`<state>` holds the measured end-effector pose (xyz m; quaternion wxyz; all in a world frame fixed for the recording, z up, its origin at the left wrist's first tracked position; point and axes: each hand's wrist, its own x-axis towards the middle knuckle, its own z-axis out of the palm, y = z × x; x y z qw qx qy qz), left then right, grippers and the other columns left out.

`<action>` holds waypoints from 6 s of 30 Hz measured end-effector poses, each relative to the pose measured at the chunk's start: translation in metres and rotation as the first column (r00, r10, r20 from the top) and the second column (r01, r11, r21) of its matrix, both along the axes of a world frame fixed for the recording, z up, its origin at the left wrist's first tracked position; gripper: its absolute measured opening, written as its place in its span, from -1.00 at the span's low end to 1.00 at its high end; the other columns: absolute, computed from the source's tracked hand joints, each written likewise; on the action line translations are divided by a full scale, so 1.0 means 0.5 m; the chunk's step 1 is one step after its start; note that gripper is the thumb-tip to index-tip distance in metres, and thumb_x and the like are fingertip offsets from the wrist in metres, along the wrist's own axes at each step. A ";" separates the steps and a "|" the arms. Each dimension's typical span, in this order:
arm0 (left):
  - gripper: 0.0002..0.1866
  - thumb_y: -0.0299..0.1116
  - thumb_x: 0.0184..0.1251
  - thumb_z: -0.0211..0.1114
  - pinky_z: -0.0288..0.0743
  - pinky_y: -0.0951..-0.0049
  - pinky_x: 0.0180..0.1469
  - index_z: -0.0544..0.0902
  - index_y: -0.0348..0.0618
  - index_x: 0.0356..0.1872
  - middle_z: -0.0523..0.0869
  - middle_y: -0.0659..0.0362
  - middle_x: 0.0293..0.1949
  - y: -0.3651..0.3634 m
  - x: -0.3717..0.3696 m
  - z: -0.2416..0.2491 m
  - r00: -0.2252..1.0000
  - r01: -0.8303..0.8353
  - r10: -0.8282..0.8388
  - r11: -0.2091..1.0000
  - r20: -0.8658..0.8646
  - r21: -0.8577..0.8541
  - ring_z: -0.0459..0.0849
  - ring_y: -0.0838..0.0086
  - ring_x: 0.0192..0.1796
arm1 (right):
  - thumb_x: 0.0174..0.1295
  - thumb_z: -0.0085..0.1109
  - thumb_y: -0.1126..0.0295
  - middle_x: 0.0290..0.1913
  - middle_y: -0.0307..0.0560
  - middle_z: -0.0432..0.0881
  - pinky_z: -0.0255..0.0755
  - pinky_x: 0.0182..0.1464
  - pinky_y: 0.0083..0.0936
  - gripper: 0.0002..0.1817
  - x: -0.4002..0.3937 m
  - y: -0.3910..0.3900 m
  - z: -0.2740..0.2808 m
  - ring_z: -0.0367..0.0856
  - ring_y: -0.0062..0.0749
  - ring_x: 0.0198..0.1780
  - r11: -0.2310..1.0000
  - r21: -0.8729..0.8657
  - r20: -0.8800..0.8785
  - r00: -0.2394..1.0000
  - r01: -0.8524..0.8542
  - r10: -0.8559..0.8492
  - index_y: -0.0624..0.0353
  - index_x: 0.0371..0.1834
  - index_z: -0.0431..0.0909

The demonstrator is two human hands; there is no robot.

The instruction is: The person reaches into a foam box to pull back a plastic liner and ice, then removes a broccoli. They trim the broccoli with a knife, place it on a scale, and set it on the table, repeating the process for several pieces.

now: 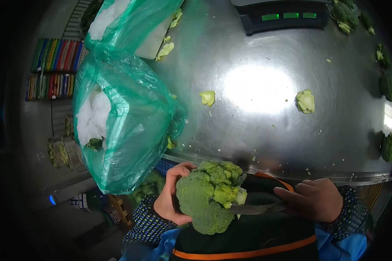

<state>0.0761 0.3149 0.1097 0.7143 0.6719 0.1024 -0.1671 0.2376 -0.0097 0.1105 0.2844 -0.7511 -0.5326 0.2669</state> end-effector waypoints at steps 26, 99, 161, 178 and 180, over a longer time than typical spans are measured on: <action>-0.09 0.00 -0.20 0.56 0.24 0.12 0.26 0.17 -0.05 0.12 0.12 -0.05 0.22 0.016 -0.027 0.015 0.952 -0.102 0.033 0.972 0.303 0.214 0.21 0.14 0.28 | -0.20 0.43 0.19 -0.66 -0.30 0.30 0.33 -0.62 -0.50 -0.50 0.045 0.067 -0.046 0.44 -0.46 -0.63 0.978 0.207 -0.026 1.000 -0.011 0.017 0.00 -0.10 0.57; -0.27 -0.50 -0.29 0.39 0.23 0.20 0.26 0.31 -0.04 0.07 0.15 -0.08 0.29 -0.020 0.049 0.030 0.893 -0.447 0.333 0.575 0.303 0.686 0.27 0.13 0.28 | 0.12 0.25 0.26 -0.61 0.01 0.53 0.40 -0.53 -0.39 -0.76 -0.043 0.099 -0.122 0.54 -0.18 -0.61 0.822 -0.172 -0.361 0.741 0.543 -0.566 0.21 -0.38 0.49; -0.83 -0.58 0.22 0.19 0.50 0.56 -0.12 0.56 -0.29 -0.16 0.64 0.13 -0.23 0.020 0.086 0.005 0.848 -0.521 0.412 0.763 0.332 0.383 0.65 0.53 -0.19 | 0.26 0.09 0.37 -0.37 -0.20 0.57 0.28 -0.48 -0.76 -0.45 -0.006 0.165 -0.255 0.35 -0.75 -0.55 0.645 0.178 -0.307 0.665 0.743 -0.681 0.21 0.30 0.20; -0.21 -0.48 -0.02 0.27 0.16 0.05 0.27 0.22 0.23 0.32 0.30 0.07 0.29 0.792 -0.086 0.087 0.997 -0.072 -0.064 -0.608 0.042 0.791 0.30 0.12 0.28 | 0.23 0.17 0.32 -0.59 -0.27 0.53 0.27 -0.56 -0.69 -0.84 -0.091 0.455 -0.117 0.42 -0.69 -0.59 0.759 -0.338 -0.566 0.525 0.556 -0.636 0.19 -0.36 0.53; -0.30 -0.50 0.04 0.20 0.18 0.07 0.25 0.29 0.24 0.28 0.35 0.09 0.26 0.837 -0.080 0.081 0.990 -0.100 -0.136 -0.618 0.018 0.780 0.33 0.14 0.27 | 0.23 0.17 0.32 -0.59 -0.28 0.53 0.27 -0.56 -0.70 -0.84 -0.085 0.470 -0.115 0.41 -0.69 -0.59 0.760 -0.304 -0.556 0.541 0.574 -0.631 0.20 -0.35 0.53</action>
